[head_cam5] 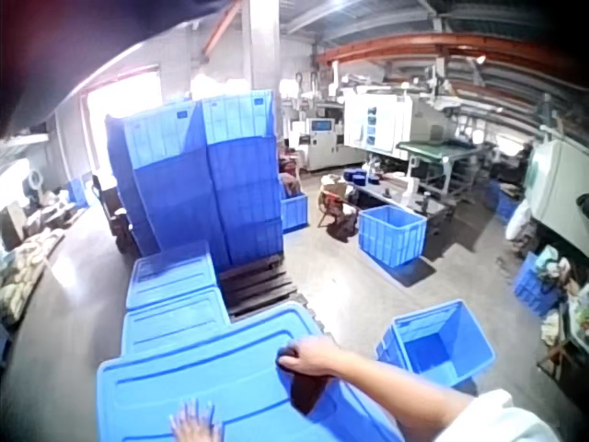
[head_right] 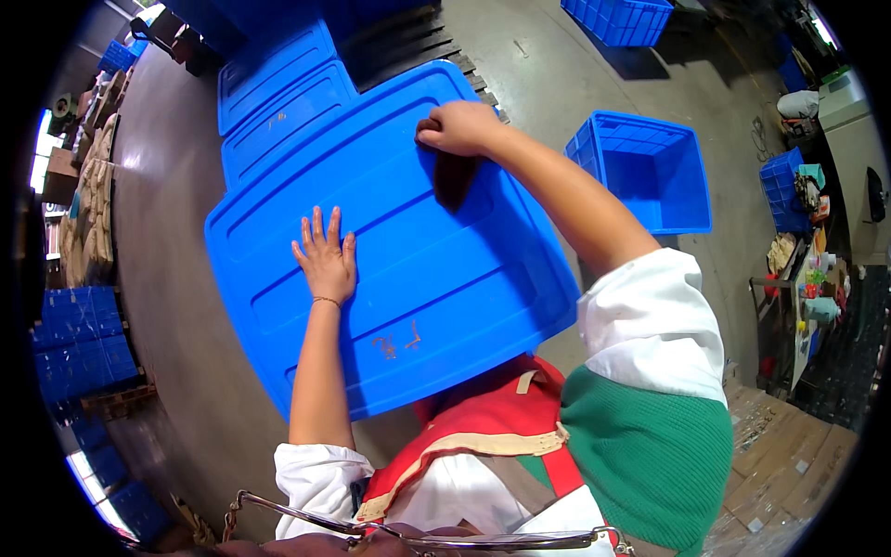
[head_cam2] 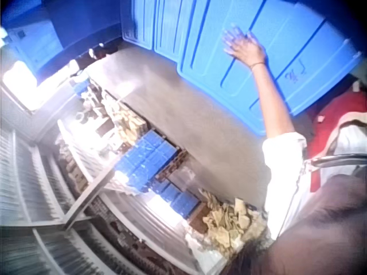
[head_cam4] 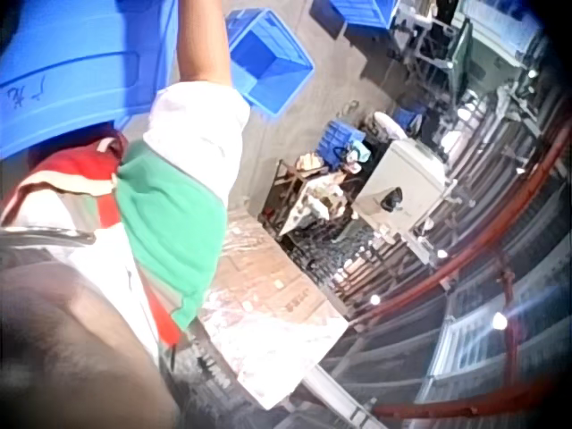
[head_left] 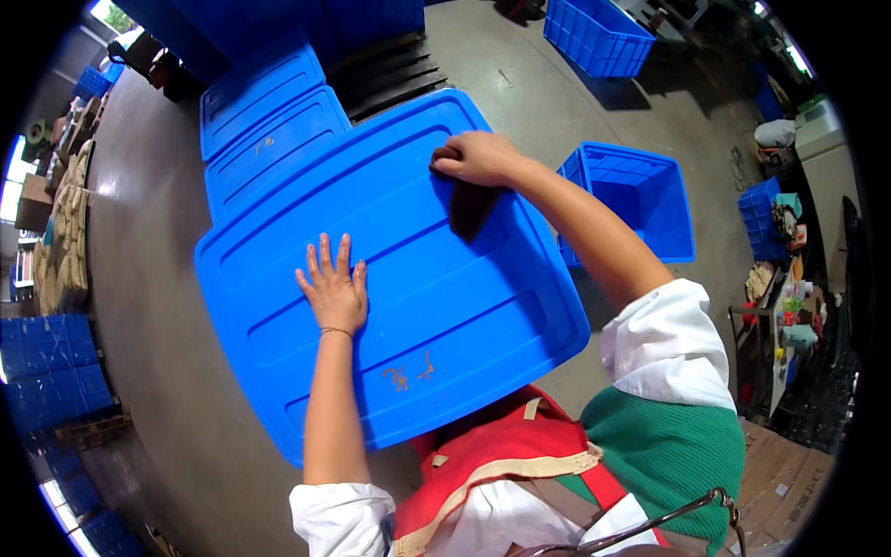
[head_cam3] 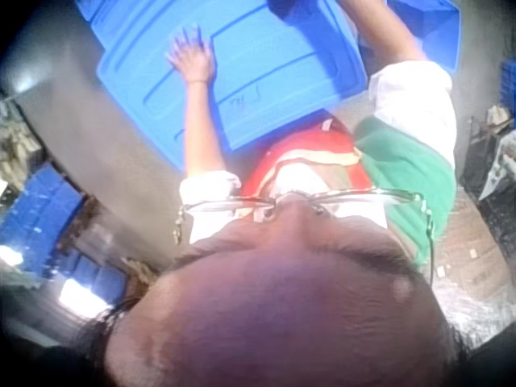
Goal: The person picks up a cloth from a stack of bins and wipes the lid and interior of several blue storage bins by hand.
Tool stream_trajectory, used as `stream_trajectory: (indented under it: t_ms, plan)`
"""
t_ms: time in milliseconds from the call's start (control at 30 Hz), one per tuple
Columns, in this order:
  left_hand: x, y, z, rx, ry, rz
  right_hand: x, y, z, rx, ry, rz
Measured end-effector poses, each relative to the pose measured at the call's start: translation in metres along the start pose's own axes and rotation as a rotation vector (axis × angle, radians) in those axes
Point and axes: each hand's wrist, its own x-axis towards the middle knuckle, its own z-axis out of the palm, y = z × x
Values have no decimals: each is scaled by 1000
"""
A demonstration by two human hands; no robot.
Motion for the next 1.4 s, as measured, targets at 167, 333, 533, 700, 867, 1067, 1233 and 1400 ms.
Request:
stream_trajectory:
  t_ms: [167, 333, 533, 700, 867, 1067, 1233, 1400]
  plan:
    - [-1, 1, -5, -12, -8, -11, -99, 10, 30, -156, 374, -155]
    - [1, -7, 3, 10, -5, -22, -114, -17, 43, -381, 252, -216]
    - [14, -2, 3, 4, 35, -21, -107, -30, 41, -231, 239, 270]
    - [7, -11, 23, 88, 229, 68, -162, -27, 51, 160, 232, 283]
    - [-8, -20, 19, 185, 55, -68, -213, -32, 103, -90, 577, -111]
    - [-3, -25, 15, 201, 26, -55, -241, -43, 107, -174, 569, -66]
    - [22, -56, 32, 55, 208, 133, -244, -48, 118, -206, 540, -33]
    - [13, -33, 20, 239, 42, -86, -248, -55, 104, -180, 435, 220]
